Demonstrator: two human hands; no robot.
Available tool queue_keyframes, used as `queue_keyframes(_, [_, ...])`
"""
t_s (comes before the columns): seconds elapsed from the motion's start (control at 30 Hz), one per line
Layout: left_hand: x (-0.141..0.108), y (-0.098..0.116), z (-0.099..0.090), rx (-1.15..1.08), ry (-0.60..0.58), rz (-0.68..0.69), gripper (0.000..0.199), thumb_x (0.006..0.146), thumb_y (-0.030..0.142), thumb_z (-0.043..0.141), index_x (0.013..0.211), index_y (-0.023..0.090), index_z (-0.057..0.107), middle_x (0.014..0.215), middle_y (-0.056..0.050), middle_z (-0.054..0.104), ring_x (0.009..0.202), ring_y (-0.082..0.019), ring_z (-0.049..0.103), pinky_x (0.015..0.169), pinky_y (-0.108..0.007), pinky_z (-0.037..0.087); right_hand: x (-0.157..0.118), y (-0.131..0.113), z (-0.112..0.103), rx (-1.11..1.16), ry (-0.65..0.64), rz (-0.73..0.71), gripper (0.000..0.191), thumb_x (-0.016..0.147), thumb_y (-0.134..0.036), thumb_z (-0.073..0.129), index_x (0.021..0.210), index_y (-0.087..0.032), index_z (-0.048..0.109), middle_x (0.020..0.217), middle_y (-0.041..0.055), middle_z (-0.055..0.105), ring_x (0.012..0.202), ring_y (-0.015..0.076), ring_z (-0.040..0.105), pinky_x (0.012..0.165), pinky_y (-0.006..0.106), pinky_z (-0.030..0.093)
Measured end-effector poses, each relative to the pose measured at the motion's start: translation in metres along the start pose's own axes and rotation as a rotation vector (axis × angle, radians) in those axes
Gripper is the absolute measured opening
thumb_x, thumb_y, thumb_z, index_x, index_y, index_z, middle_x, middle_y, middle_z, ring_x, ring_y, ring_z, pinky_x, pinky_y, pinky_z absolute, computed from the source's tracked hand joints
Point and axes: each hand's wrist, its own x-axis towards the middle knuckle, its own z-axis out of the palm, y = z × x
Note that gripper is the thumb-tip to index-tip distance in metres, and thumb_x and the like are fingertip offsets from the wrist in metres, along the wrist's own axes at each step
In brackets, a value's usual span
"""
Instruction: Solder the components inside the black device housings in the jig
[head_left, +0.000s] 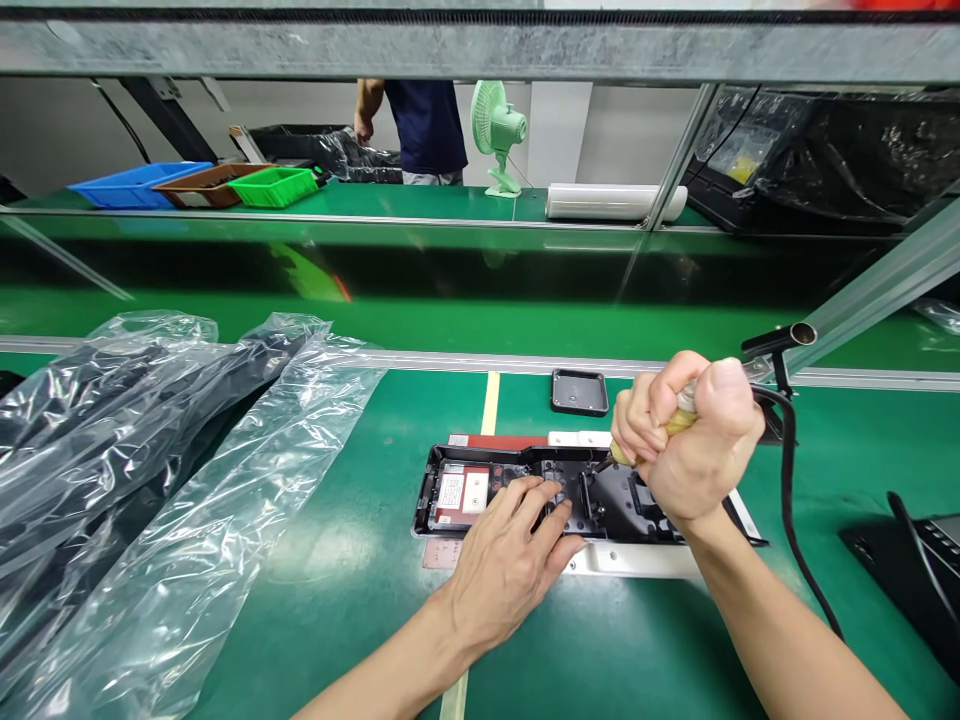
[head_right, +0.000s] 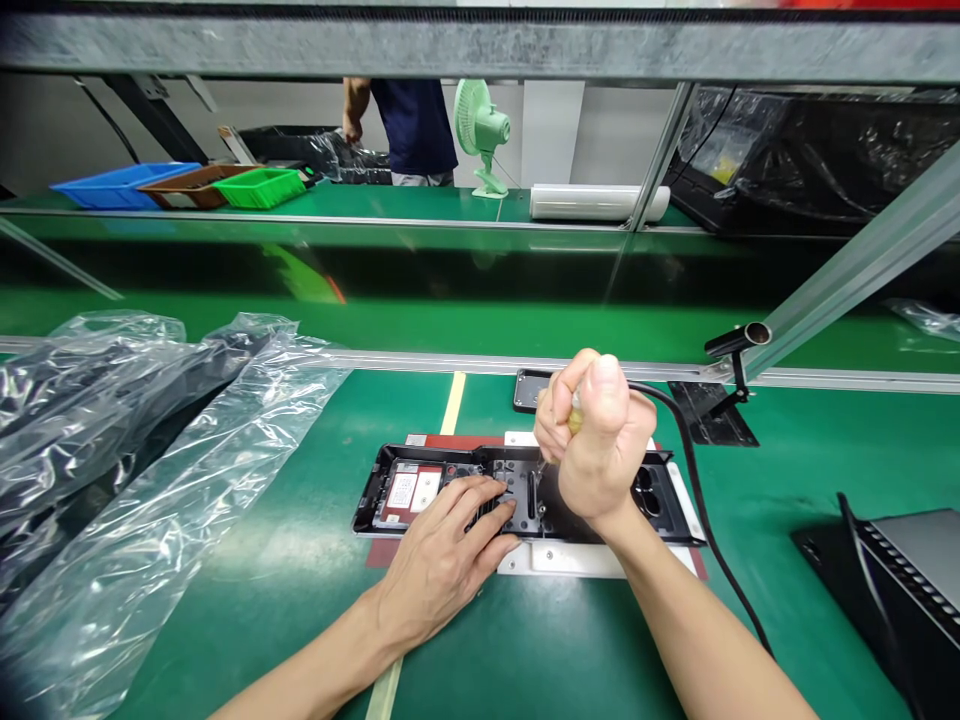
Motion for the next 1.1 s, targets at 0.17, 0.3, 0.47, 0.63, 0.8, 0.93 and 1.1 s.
queue_keyframes(0.17, [-0.0013, -0.0007, -0.0002, -0.009, -0.013, -0.003, 0.027, 0.103, 0.029, 0.064, 0.121, 0.01, 0.069, 0.125, -0.015, 0.071, 0.115, -0.03, 0.065, 0.093, -0.047, 0.065, 0.0, -0.0005, 0.0003, 0.011, 0.006, 0.006, 0.057, 0.096, -0.062, 0.062, 0.059, -0.021, 0.047, 0.043, -0.0063, 0.035, 0.033, 0.0082, 0.028, 0.03, 0.022, 0.026])
queue_keyframes(0.3, [-0.0014, -0.0006, 0.0004, -0.008, -0.014, -0.008, 0.027, 0.103, 0.03, 0.064, 0.121, 0.011, 0.068, 0.125, -0.015, 0.071, 0.116, -0.03, 0.065, 0.094, -0.047, 0.065, 0.0002, 0.0002, 0.0003, 0.008, -0.003, -0.001, 0.058, 0.097, -0.063, 0.06, 0.06, -0.021, 0.047, 0.044, -0.0064, 0.035, 0.033, 0.0082, 0.027, 0.03, 0.021, 0.025])
queue_keyframes(0.47, [-0.0011, -0.0004, 0.0007, -0.011, -0.017, -0.007, 0.027, 0.103, 0.029, 0.064, 0.121, 0.01, 0.069, 0.125, -0.015, 0.07, 0.116, -0.03, 0.064, 0.094, -0.047, 0.065, -0.0001, -0.0001, -0.0001, 0.016, 0.001, 0.008, 0.057, 0.097, -0.063, 0.06, 0.059, -0.021, 0.047, 0.043, -0.0065, 0.035, 0.033, 0.0079, 0.027, 0.029, 0.021, 0.025])
queue_keyframes(0.63, [-0.0015, -0.0006, 0.001, -0.013, -0.011, -0.004, 0.027, 0.103, 0.029, 0.064, 0.121, 0.01, 0.069, 0.124, -0.015, 0.07, 0.115, -0.03, 0.064, 0.094, -0.047, 0.065, -0.0002, -0.0009, -0.0001, 0.033, 0.008, 0.023, 0.056, 0.094, -0.061, 0.066, 0.058, -0.021, 0.048, 0.043, -0.0064, 0.035, 0.033, 0.0078, 0.027, 0.029, 0.021, 0.025])
queue_keyframes(0.8, [-0.0013, -0.0007, 0.0016, -0.014, -0.012, -0.001, 0.027, 0.102, 0.029, 0.065, 0.121, 0.01, 0.068, 0.125, -0.015, 0.07, 0.116, -0.03, 0.064, 0.093, -0.047, 0.065, 0.0002, -0.0013, -0.0004, 0.022, 0.019, 0.045, 0.057, 0.093, -0.061, 0.065, 0.058, -0.021, 0.047, 0.042, -0.0061, 0.035, 0.033, 0.0078, 0.028, 0.03, 0.021, 0.026])
queue_keyframes(0.93, [-0.001, -0.0007, 0.0014, -0.012, -0.011, -0.004, 0.028, 0.102, 0.029, 0.065, 0.121, 0.009, 0.068, 0.125, -0.015, 0.07, 0.115, -0.03, 0.064, 0.093, -0.047, 0.065, -0.0006, -0.0015, -0.0007, 0.033, 0.01, 0.044, 0.056, 0.094, -0.06, 0.065, 0.058, -0.021, 0.048, 0.042, -0.0062, 0.035, 0.033, 0.0079, 0.028, 0.031, 0.021, 0.025])
queue_keyframes(1.1, [-0.0005, -0.0009, 0.0018, -0.01, -0.002, -0.003, 0.028, 0.102, 0.03, 0.064, 0.121, 0.01, 0.069, 0.124, -0.015, 0.071, 0.116, -0.031, 0.065, 0.093, -0.047, 0.065, -0.0018, -0.001, -0.0005, 0.035, 0.005, 0.04, 0.055, 0.095, -0.059, 0.064, 0.058, -0.021, 0.048, 0.042, -0.0061, 0.034, 0.033, 0.0081, 0.027, 0.03, 0.021, 0.025])
